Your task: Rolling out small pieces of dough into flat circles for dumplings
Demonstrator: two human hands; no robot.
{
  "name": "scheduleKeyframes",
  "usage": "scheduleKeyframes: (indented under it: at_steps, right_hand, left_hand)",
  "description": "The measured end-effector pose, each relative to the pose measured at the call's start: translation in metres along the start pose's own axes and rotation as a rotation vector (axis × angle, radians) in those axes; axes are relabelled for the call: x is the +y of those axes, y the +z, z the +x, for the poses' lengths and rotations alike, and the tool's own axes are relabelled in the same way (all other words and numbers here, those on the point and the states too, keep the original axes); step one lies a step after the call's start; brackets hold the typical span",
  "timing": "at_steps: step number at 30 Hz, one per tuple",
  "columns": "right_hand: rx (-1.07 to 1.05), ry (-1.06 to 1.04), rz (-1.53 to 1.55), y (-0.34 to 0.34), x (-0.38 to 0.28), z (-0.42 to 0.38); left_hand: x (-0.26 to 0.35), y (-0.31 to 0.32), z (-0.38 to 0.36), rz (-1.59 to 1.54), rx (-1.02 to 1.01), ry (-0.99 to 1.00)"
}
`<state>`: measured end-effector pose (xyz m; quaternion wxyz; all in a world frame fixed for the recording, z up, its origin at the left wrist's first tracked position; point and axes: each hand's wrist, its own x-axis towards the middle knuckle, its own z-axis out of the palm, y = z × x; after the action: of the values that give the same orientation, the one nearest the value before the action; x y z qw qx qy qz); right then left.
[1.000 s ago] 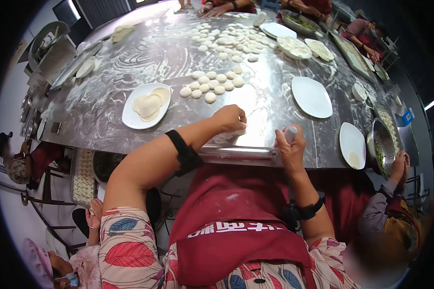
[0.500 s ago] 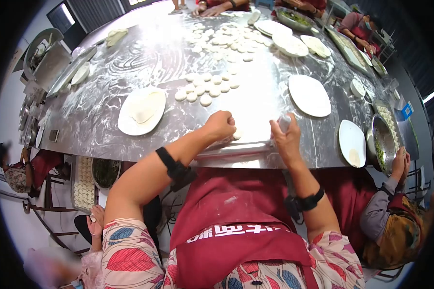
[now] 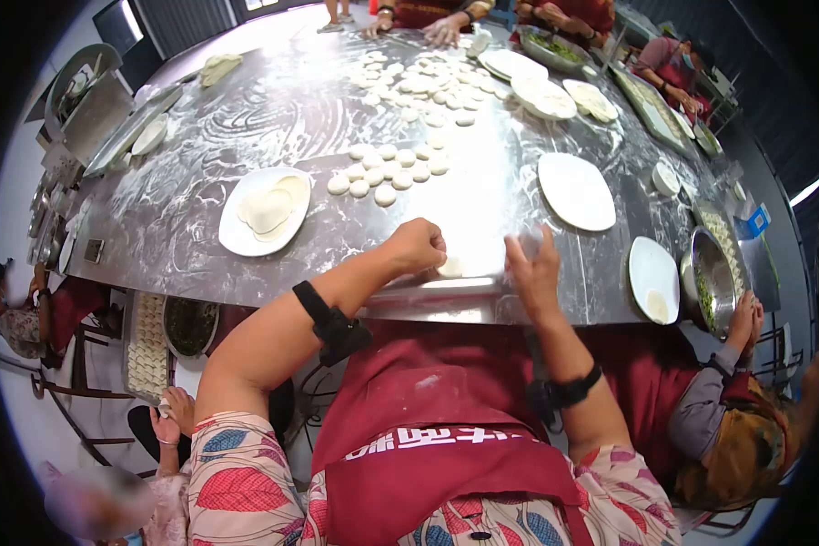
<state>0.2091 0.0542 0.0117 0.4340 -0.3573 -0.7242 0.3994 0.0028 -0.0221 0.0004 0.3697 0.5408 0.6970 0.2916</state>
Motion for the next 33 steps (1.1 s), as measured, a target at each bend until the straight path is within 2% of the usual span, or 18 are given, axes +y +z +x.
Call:
scheduleKeyframes:
  at_steps: [4, 6, 8, 12, 15, 16, 17, 19, 23, 24, 25, 27, 28, 29, 31, 33]
  right_hand:
    - [0.019, -0.114, -0.046, 0.026, 0.022, 0.041]
    - [0.035, -0.146, -0.063, 0.030, 0.020, 0.044]
    - [-0.012, -0.038, -0.033, 0.010, 0.007, 0.021]
    - [-0.022, 0.035, 0.049, -0.004, 0.002, -0.006]
    - [-0.014, -0.083, -0.062, 0.019, 0.010, 0.034]
    - [-0.004, -0.120, -0.085, 0.030, 0.019, 0.050]
    - [0.004, -0.156, -0.108, 0.038, 0.025, 0.058]
    - [-0.026, -0.090, -0.065, 0.035, 0.010, 0.056]
    - [-0.058, 0.022, 0.024, 0.000, 0.008, 0.007]
    - [-0.049, 0.018, 0.011, -0.001, 0.005, 0.005]
    - [-0.036, 0.024, 0.000, -0.002, 0.003, 0.001]
    - [0.005, -0.161, -0.071, 0.013, 0.014, 0.026]
    - [-0.001, -0.073, -0.037, 0.026, 0.019, 0.041]
    - [-0.023, -0.044, -0.063, 0.034, 0.015, 0.053]
    - [-0.006, -0.155, -0.079, 0.040, 0.019, 0.059]
    - [0.048, -0.202, -0.160, 0.027, 0.031, 0.042]
  left_hand:
    - [0.019, -0.002, 0.008, 0.291, 0.058, 0.007]
    - [0.017, -0.003, 0.012, 0.253, -0.015, 0.073]
    - [0.014, -0.006, 0.012, 0.297, -0.047, 0.089]
    - [-0.013, -0.008, 0.013, -0.020, -0.091, 0.032]
    - [0.006, -0.011, 0.011, 0.291, -0.062, 0.151]
    - [0.014, -0.010, 0.011, 0.330, -0.001, 0.118]
    - [0.015, -0.008, 0.013, 0.319, -0.016, 0.111]
    - [0.016, -0.010, 0.018, 0.293, -0.037, 0.100]
    - [0.001, -0.015, 0.015, 0.205, -0.058, 0.195]
    - [-0.001, -0.016, 0.013, -0.100, -0.184, -0.005]
    - [-0.001, -0.016, 0.014, -0.017, -0.166, 0.029]
    - [0.001, -0.015, 0.015, 0.163, -0.154, 0.097]
    - [0.005, -0.012, 0.016, 0.291, -0.048, 0.161]
    - [0.006, -0.010, 0.018, 0.329, -0.037, 0.161]
    - [0.006, -0.005, 0.026, 0.402, -0.009, 0.183]
    - [-0.001, -0.005, 0.024, 0.309, -0.055, 0.231]
